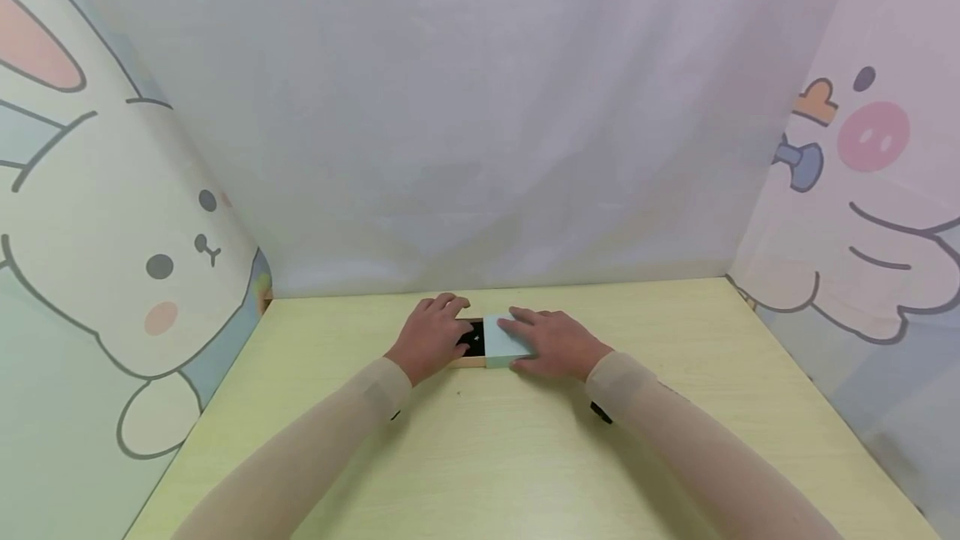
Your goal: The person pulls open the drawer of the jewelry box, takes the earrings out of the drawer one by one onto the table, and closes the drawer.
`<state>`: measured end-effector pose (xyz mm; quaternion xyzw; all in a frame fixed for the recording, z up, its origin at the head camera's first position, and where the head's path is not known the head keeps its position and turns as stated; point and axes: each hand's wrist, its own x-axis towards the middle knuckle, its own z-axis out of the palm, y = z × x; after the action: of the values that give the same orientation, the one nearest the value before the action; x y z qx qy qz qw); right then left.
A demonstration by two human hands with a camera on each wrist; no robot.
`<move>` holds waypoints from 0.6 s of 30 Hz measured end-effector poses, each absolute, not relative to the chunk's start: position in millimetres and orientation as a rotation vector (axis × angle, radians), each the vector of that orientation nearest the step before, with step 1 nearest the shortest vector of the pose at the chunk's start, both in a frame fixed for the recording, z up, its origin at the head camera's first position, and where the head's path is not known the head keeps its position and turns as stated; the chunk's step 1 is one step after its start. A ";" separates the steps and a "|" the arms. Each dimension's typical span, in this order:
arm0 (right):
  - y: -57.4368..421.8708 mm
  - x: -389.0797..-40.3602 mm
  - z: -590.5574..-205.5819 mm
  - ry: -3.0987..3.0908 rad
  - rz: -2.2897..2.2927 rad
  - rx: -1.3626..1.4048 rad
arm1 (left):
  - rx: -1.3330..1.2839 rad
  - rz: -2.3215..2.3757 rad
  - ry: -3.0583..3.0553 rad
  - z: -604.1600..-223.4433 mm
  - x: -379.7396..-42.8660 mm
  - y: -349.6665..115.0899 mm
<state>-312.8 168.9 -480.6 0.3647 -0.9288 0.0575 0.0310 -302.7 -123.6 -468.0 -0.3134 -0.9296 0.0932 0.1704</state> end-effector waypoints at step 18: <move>168.8 -313.2 -481.5 -2.877 0.182 1.120 | -0.859 0.303 -2.680 -465.0 -305.1 -110.8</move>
<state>-313.2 168.8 -481.5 0.3620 -0.9300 0.0590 0.0244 -305.1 -110.8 -465.0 -0.2999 -0.9354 0.1059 0.1546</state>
